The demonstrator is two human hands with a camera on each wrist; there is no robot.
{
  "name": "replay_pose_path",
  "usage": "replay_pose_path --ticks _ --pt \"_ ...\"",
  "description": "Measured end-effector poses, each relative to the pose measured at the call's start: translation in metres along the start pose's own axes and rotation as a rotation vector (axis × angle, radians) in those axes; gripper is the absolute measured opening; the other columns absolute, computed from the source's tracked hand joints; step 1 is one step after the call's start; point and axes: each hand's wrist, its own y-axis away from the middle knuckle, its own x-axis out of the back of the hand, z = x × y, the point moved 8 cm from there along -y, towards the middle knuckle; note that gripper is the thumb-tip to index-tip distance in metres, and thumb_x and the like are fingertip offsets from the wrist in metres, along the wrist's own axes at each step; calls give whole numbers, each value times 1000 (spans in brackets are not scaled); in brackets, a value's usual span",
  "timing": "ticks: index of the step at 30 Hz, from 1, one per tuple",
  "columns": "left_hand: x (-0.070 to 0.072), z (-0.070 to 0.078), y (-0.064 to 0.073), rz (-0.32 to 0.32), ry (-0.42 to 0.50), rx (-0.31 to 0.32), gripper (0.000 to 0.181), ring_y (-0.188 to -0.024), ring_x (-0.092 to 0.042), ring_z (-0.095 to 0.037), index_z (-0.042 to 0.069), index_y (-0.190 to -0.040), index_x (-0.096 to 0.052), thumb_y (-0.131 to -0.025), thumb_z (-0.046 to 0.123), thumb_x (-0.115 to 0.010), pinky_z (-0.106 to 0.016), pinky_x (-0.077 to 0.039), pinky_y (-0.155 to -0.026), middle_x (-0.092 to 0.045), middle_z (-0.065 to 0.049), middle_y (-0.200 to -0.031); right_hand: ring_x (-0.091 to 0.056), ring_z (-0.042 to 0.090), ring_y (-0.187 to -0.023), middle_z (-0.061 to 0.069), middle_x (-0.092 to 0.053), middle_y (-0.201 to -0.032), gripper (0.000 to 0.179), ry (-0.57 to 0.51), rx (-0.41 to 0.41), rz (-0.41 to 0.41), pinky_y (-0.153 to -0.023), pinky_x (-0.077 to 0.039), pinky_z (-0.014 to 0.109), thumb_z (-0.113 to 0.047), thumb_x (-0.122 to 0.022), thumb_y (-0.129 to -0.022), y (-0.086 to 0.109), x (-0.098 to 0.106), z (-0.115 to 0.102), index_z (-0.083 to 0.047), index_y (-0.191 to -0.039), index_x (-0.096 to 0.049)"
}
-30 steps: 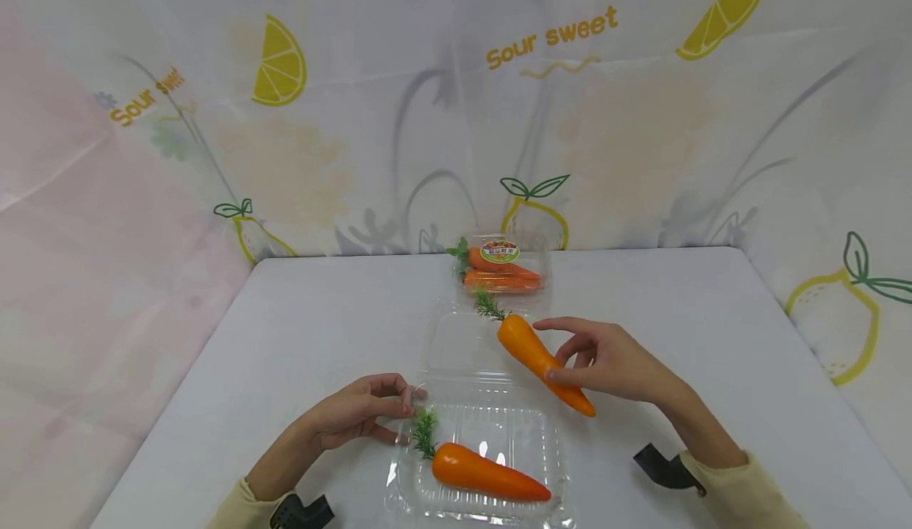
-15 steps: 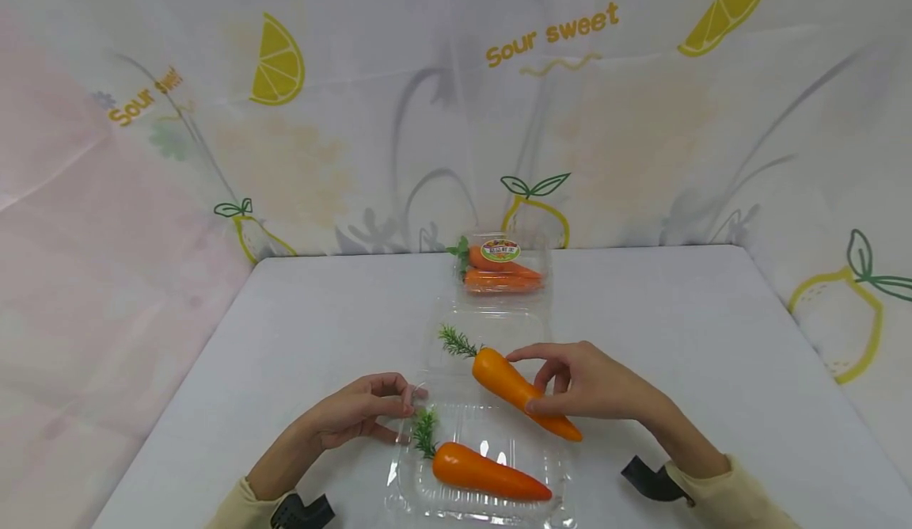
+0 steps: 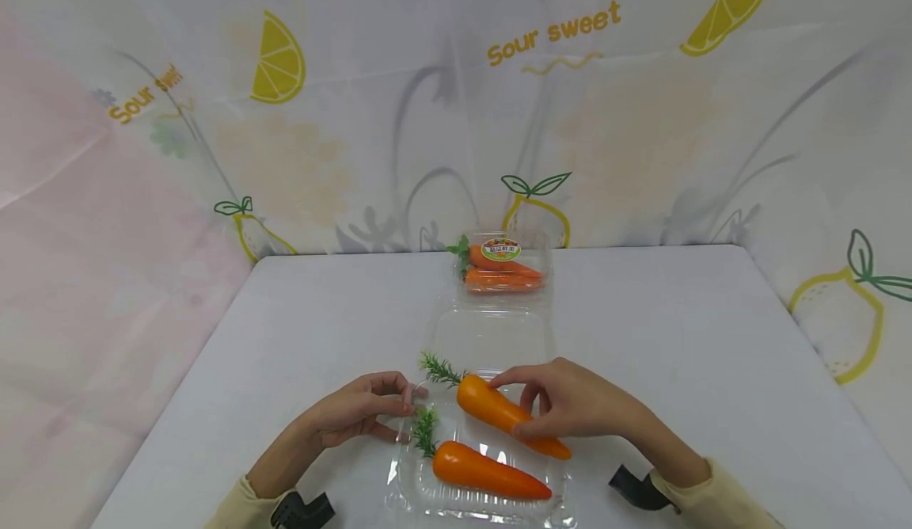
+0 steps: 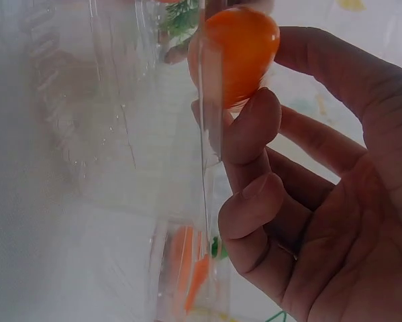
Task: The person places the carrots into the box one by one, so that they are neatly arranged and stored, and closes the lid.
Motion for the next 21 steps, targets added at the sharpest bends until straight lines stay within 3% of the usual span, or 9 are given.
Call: replay_pose_path --ticks 7,14,21 --pt "-1 0 -1 7 -5 5 10 -96 -61 -21 5 -95 -56 -92 10 -64 -42 -58 -78 -57 -14 -120 -55 2 -60 -15 -65 -85 47 43 48 -14 -53 -53 24 -29 -75 -88 -2 -6 -6 -26 -132 -60" --pt "-3 1 1 7 -11 -6 18 -92 -63 -22 2 -102 -55 -90 10 -65 -42 -59 -77 -57 -8 -96 -53 -1 -60 -17 -64 -84 44 104 66 -29 -54 -52 22 -29 -76 -87 -4 -15 -9 -24 -129 -64" --pt "-3 1 1 2 -13 -17 18 -93 -64 -22 2 -104 -55 -90 10 -64 -43 -59 -78 -58 -8 -98 -52 -1 -61 -19 -63 -83 44 190 23 -43 -56 -51 20 -27 -77 -85 -11 -23 -6 -27 -127 -65"
